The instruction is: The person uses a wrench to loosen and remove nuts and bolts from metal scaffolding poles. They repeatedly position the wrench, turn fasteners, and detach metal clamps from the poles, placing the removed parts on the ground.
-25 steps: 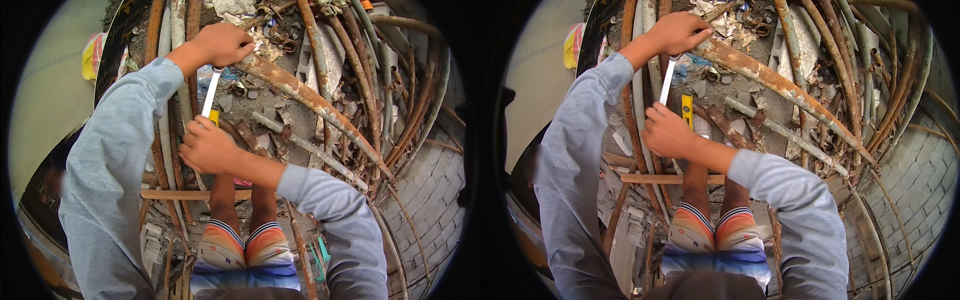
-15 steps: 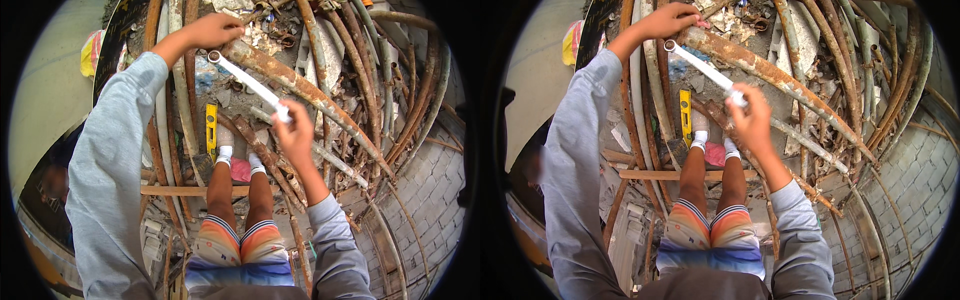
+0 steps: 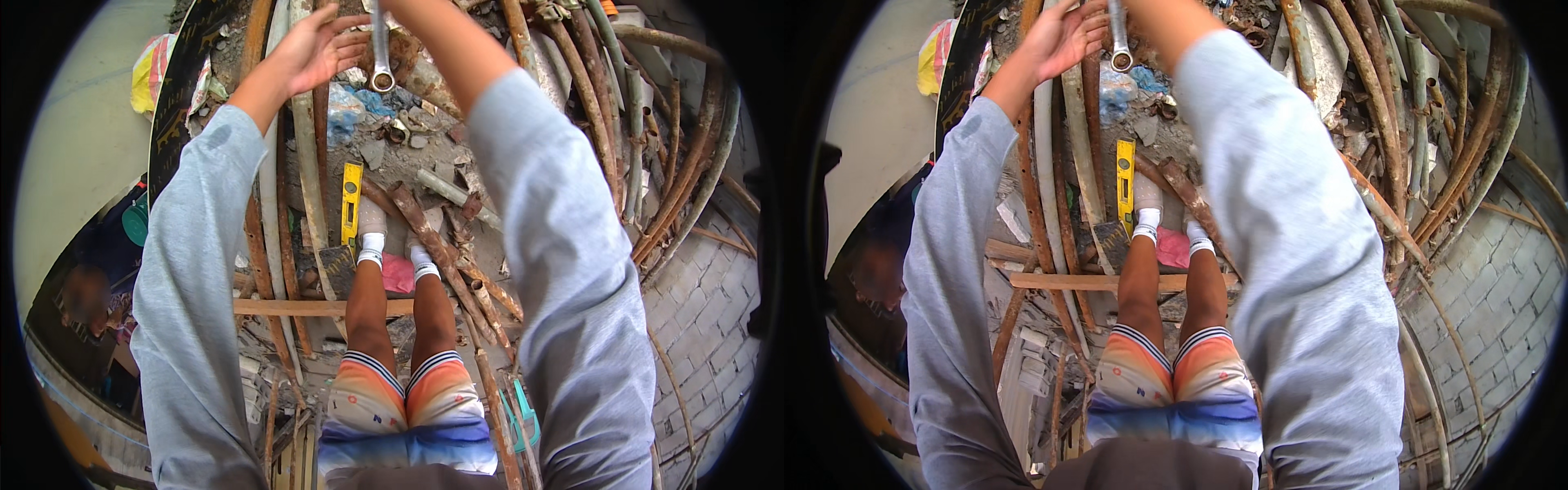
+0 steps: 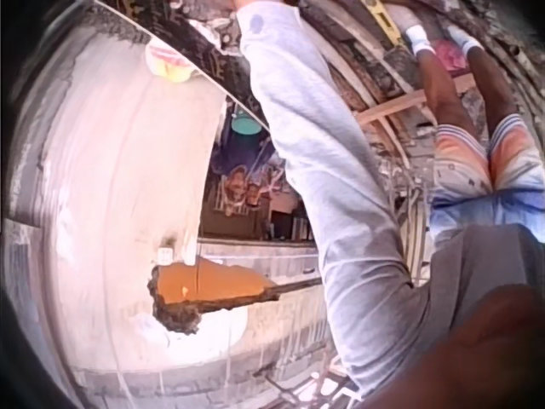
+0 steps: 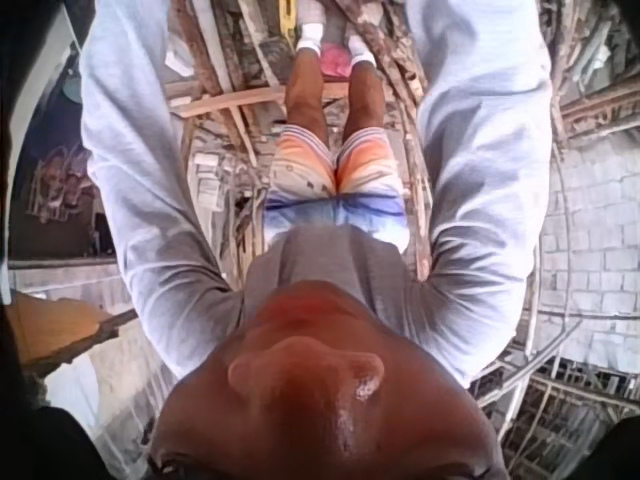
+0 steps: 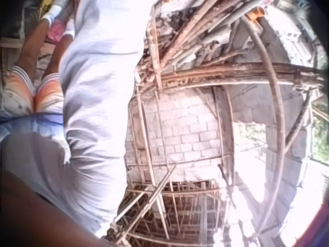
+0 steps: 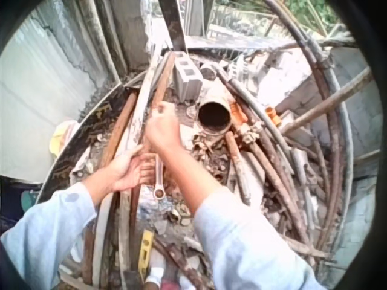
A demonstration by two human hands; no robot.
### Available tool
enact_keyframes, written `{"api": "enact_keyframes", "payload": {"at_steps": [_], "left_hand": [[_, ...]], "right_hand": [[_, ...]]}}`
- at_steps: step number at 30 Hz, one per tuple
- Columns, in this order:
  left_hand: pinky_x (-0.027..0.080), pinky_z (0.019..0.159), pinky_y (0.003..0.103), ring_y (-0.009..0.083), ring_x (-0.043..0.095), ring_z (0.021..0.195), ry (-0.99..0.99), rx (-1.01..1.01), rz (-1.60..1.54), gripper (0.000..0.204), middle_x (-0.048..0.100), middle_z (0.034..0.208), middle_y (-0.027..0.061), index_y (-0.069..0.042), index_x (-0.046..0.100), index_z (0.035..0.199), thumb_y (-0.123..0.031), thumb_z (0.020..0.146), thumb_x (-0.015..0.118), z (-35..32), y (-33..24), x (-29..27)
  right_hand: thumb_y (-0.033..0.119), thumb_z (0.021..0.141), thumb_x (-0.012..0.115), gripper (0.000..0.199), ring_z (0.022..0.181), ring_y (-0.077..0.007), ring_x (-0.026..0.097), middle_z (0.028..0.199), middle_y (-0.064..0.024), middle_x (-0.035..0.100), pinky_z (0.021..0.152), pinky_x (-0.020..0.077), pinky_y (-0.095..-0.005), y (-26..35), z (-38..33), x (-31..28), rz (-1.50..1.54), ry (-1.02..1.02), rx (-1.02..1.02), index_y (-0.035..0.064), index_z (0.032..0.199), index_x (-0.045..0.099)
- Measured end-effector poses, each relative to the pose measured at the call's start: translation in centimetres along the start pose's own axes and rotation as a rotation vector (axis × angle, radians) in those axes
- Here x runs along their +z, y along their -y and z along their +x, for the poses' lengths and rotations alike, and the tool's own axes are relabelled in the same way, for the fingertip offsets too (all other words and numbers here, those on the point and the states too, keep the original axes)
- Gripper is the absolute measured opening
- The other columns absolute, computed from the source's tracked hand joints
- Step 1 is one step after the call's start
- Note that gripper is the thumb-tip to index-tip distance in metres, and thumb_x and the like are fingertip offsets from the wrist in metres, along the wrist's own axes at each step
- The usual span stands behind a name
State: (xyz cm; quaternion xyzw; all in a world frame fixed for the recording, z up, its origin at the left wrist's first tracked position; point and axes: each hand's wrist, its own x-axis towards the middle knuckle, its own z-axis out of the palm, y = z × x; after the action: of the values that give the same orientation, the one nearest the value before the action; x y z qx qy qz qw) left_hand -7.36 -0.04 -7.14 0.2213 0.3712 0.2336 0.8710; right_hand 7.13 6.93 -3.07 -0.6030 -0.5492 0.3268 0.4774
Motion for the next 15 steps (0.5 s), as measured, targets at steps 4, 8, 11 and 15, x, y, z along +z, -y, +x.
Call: {"api": "enact_keyframes", "payload": {"at_steps": [4, 8, 11, 15], "left_hand": [[0.044, 0.110, 0.040, 0.0271, 0.057, 0.125, 0.057, -0.032, -0.408, 0.061, 0.055, 0.142, 0.0179, -0.004, 0.049, 0.146, -0.049, 0.106, 0.046, -2.3, 0.0, -5.0], [0.046, 0.105, 0.039, 0.0249, 0.059, 0.119, -0.113, -0.030, -0.250, 0.055, 0.059, 0.135, 0.0146, -0.005, 0.052, 0.143, -0.046, 0.106, 0.048, -3.7, -3.2, -6.2], [0.047, 0.102, 0.039, 0.0232, 0.061, 0.114, -0.231, -0.053, -0.035, 0.052, 0.062, 0.130, 0.0121, -0.005, 0.055, 0.140, -0.044, 0.106, 0.050, -5.5, -6.6, -7.4], [0.049, 0.097, 0.038, 0.0209, 0.063, 0.107, -0.324, -0.197, 0.419, 0.046, 0.066, 0.124, 0.0088, -0.006, 0.059, 0.136, -0.041, 0.106, 0.052, -6.3, -11.3, -6.9]], "right_hand": [[0.019, 0.095, 0.054, 0.032, 0.094, -0.0451, 0.070, 0.100, -0.0293, 0.070, 0.083, 0.0561, -0.0511, 11.2, -5.5, 2.2, -0.144, 0.598, 0.024, 0.0051, 0.124, 0.057], [0.042, 0.089, 0.064, 0.034, 0.076, -0.0439, 0.072, 0.078, -0.0246, 0.071, 0.068, 0.0577, -0.0529, 10.8, -11.4, 4.6, -0.263, 0.518, -0.282, 0.0154, 0.108, 0.070], [0.040, 0.091, 0.063, 0.036, 0.079, -0.0375, 0.074, 0.088, -0.0182, 0.075, 0.070, 0.0570, -0.0507, 11.7, -11.3, 4.8, -0.325, 0.421, -0.300, 0.0117, 0.110, 0.070], [0.040, 0.091, 0.062, 0.036, 0.073, -0.0339, 0.073, 0.082, -0.0156, 0.075, 0.067, 0.0555, -0.0492, 11.5, -11.6, 5.4, -0.279, 0.402, -0.261, 0.0080, 0.105, 0.070]]}}
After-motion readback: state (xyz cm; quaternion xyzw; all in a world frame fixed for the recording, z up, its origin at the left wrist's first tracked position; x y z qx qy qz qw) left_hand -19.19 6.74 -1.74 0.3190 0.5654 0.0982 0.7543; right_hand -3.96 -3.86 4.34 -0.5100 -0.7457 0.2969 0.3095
